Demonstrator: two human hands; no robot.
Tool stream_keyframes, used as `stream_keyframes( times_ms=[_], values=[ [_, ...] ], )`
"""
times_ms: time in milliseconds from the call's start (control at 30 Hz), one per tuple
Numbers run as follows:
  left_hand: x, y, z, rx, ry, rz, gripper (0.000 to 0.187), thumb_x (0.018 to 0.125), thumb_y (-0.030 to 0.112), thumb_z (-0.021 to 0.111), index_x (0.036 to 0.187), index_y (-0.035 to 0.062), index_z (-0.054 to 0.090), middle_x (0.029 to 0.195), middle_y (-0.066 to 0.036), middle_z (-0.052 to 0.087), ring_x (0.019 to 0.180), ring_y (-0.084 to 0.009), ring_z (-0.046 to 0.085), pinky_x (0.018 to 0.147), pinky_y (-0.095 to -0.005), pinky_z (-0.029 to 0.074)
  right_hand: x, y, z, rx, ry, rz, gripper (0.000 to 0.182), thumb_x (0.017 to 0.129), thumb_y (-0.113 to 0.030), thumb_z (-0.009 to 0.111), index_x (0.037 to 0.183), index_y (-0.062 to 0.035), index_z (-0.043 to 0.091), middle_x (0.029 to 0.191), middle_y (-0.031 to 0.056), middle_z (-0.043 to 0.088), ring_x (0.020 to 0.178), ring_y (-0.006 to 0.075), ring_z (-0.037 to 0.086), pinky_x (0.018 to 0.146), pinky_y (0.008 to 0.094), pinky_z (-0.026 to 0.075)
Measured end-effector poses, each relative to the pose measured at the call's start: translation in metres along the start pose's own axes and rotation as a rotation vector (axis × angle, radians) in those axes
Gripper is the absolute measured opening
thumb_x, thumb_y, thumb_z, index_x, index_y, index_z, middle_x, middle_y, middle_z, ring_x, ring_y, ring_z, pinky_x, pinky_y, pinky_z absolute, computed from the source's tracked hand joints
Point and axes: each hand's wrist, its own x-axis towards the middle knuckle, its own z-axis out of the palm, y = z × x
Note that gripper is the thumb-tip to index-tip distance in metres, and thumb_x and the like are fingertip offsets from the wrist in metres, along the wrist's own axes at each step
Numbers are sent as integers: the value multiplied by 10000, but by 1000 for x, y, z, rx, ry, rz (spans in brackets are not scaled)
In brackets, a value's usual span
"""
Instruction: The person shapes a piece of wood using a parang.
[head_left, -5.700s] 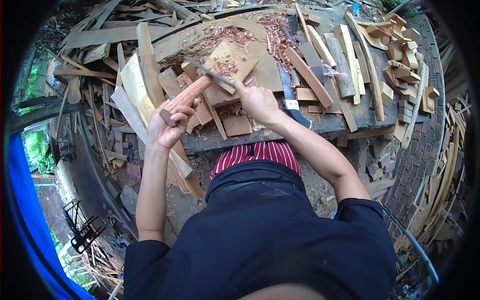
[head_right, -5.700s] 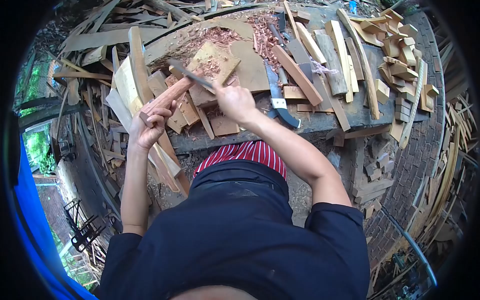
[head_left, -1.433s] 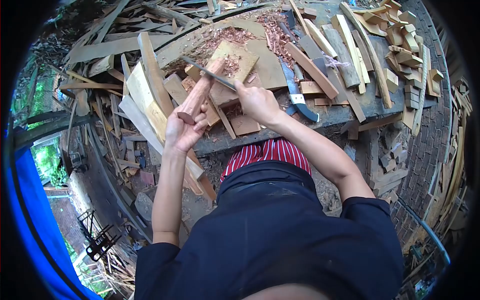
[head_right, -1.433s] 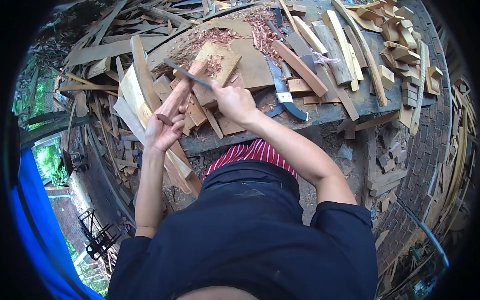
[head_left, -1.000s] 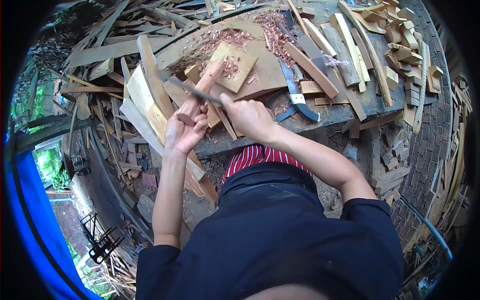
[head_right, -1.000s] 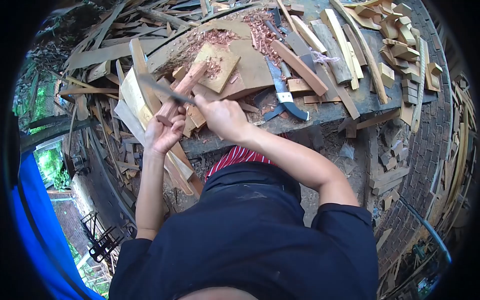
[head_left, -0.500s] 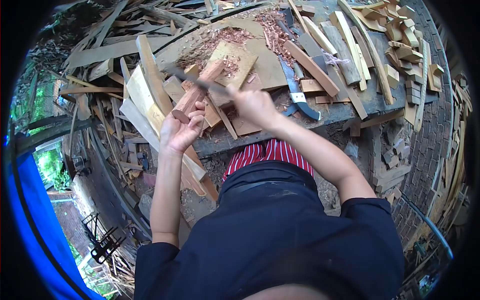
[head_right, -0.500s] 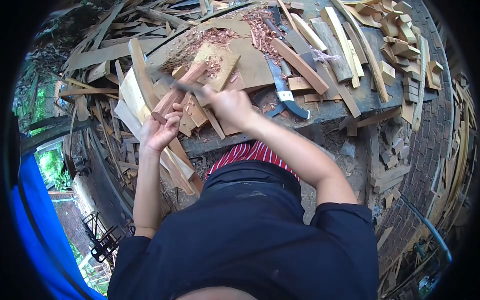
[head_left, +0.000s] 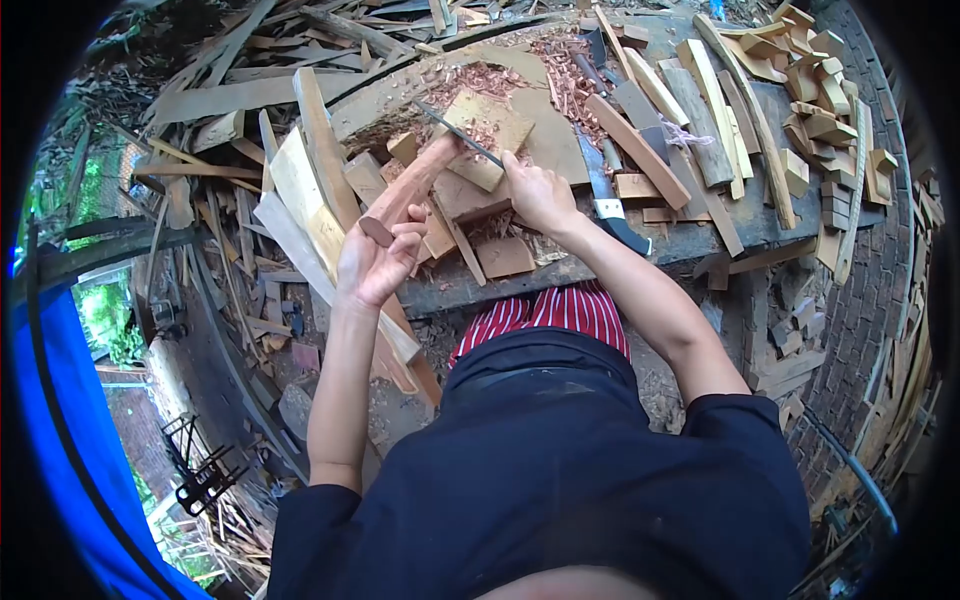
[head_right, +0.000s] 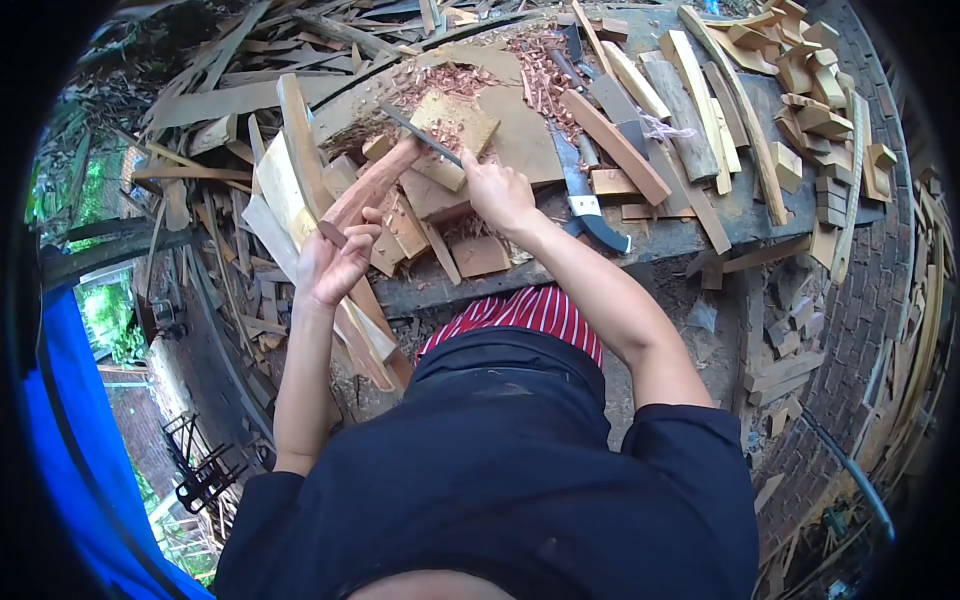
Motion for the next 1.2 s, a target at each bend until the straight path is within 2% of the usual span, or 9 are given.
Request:
stream_keyframes(
  times_ms=[200, 267, 400, 633, 800, 933, 1067, 1133, 1200],
  values=[
    [-8, -4, 14, 519, 87, 105, 530, 1000, 358, 320, 1318, -66, 337, 1032, -212, 510, 650, -125, 467, 488, -217, 438, 0, 6, 3, -3, 75, -54, 282, 862, -63, 405, 1142, -36, 435, 711, 206, 649, 662, 379, 660, 550, 500, 521],
    [-1, -5, 19, 489, 79, 108, 523, 998, 361, 298, 1298, -63, 355, 994, -199, 511, 628, -120, 452, 478, -217, 426, -6, -20, -27, 57, -111, 28, 279, 854, -50, 412, 1129, -9, 433, 677, 202, 640, 608, 365, 656, 491, 484, 519],
    [5, -4, 17, 367, 106, 136, 491, 989, 352, 259, 1235, -51, 393, 901, -167, 499, 580, -111, 403, 455, -217, 387, -52, -63, -35, 120, 68, -232, 250, 842, -81, 475, 1090, -60, 453, 592, 137, 632, 525, 320, 649, 433, 443, 512],
    [-3, 10, 3, 99, 21, 22, 523, 985, 348, 260, 1292, -73, 304, 936, -183, 458, 597, -126, 403, 473, -230, 387, -17, -33, -20, 123, 94, -192, 351, 793, -50, 511, 1139, -33, 454, 639, 176, 633, 605, 354, 655, 509, 466, 520],
    [-3, -5, 11, 195, 71, 77, 527, 985, 346, 242, 1299, -75, 287, 939, -187, 459, 598, -129, 393, 472, -240, 384, -51, -71, -42, 136, 119, -302, 289, 807, -58, 510, 1088, -38, 445, 567, 164, 609, 523, 324, 643, 437, 442, 504],
    [-4, 2, 6, 180, 26, 43, 481, 982, 307, 311, 1287, -64, 314, 986, -177, 423, 609, -122, 388, 475, -244, 389, -18, -20, -17, 62, 60, -150, 306, 817, -58, 493, 1123, -55, 471, 657, 152, 636, 595, 327, 655, 447, 441, 505],
    [1, 2, 11, 181, -16, 31, 479, 977, 302, 315, 1287, -64, 316, 986, -178, 424, 606, -114, 381, 478, -239, 385, -31, -43, -37, 59, 45, -170, 359, 824, -64, 487, 1182, -47, 459, 604, 149, 621, 559, 331, 646, 462, 452, 502],
    [0, 1, 14, 200, -3, 52, 471, 973, 287, 333, 1285, -65, 319, 985, -179, 423, 608, -111, 380, 489, -234, 383, -51, -56, -45, 108, 139, -333, 338, 812, -63, 507, 1148, -56, 473, 578, 161, 611, 538, 310, 649, 436, 451, 499],
    [-1, 0, 10, 208, -12, 41, 465, 965, 274, 356, 1283, -64, 322, 989, -181, 424, 619, -121, 388, 496, -231, 382, -41, -46, -43, 10, -20, -204, 311, 811, -61, 510, 1121, -69, 490, 623, 148, 633, 558, 308, 655, 440, 453, 504]
  ],
)
